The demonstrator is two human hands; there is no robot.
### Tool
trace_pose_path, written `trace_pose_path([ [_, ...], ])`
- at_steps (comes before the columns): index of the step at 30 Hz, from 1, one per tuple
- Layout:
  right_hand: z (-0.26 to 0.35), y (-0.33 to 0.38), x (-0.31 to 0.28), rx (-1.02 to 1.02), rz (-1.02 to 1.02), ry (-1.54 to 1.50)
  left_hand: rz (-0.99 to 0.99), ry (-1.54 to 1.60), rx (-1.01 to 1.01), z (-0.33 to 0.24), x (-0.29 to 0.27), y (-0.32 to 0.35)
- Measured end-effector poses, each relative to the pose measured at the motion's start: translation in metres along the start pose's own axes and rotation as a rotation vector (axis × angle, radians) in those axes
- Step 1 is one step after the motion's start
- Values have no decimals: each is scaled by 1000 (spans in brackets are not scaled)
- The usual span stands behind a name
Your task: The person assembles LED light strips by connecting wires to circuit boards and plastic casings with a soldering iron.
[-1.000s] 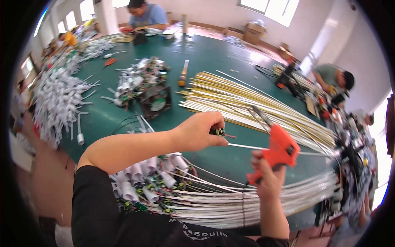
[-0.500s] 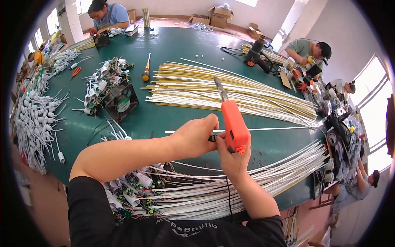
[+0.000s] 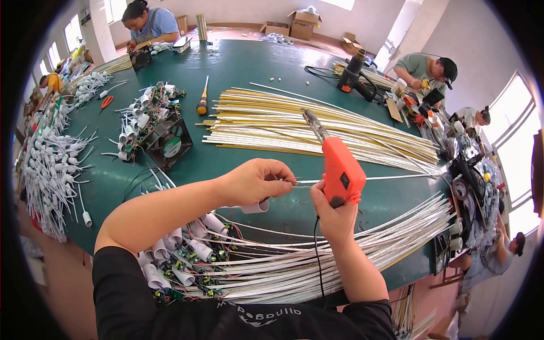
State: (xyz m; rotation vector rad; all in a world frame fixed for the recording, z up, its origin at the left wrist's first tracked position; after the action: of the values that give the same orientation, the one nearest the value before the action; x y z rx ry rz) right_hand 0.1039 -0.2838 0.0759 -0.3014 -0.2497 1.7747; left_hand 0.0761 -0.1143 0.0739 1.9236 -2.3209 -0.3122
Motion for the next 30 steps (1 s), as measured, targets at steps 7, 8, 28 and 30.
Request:
trace_pose_path([
  [7,2,-1,10,54,-19,-214,-51,-203,43,-8,6,3],
  [8,5,0,11,26,-10,-209,-67,-242,93,-11,8,3],
  [28,-6,-1,5,129,7,-195,-9,9,57,5,8,-6],
  [30,-8,0,8,123,14,-212,-39,97,5,5,6,-6],
])
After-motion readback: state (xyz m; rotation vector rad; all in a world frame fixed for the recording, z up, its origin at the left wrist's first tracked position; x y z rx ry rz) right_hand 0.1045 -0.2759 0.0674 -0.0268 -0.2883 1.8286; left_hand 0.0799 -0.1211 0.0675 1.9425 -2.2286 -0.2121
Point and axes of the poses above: each hand's wrist, its own y-axis away from the middle knuckle, its own x-axis out of the palm, z = x × y, the point moved 7 cm from there along -y, towards the middle knuckle, and after that the axes turned 5 degrees about -z, right-handed, at the moved point
